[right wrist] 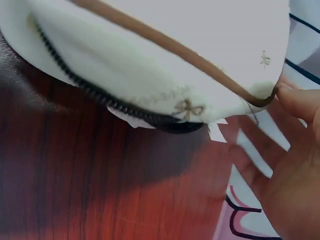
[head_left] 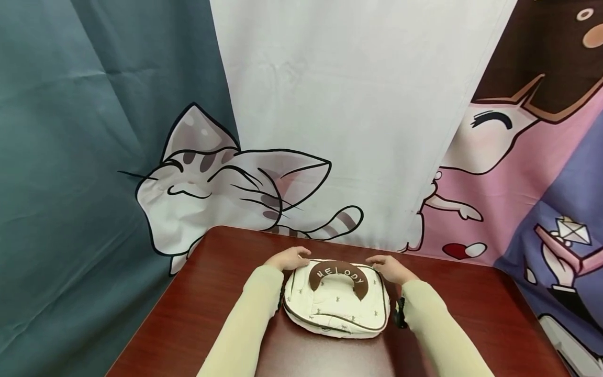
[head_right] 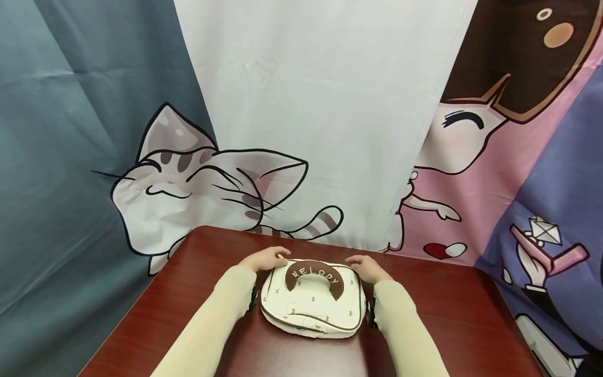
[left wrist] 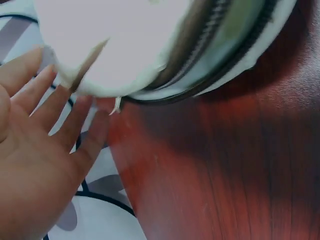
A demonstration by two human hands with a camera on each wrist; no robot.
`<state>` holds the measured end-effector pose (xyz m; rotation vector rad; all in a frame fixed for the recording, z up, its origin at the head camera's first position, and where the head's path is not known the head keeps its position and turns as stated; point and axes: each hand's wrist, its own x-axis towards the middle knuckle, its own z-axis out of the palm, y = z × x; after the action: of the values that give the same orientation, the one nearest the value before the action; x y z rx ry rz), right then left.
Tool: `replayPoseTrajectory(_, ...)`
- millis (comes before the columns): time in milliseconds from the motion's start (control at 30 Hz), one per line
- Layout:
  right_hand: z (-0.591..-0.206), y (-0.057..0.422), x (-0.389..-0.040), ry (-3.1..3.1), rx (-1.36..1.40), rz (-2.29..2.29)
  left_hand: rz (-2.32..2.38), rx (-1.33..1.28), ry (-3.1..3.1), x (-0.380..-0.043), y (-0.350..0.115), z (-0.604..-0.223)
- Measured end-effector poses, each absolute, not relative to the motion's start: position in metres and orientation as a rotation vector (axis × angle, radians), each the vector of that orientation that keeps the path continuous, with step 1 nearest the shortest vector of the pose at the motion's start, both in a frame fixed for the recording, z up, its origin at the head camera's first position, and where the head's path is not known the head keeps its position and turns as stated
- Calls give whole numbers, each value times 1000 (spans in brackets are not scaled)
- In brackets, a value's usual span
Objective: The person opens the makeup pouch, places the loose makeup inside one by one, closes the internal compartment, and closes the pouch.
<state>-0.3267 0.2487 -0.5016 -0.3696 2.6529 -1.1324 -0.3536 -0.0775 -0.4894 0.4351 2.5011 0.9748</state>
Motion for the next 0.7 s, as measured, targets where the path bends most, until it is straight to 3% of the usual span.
replayPoseTrajectory(567,-514,228,-340,2148,63,-1500,1037,360,2408,-358,-71,-503)
replayPoseTrajectory(700,-512,227,-342,2258,-5,-1426,1038,368,2430,-358,-71,-503)
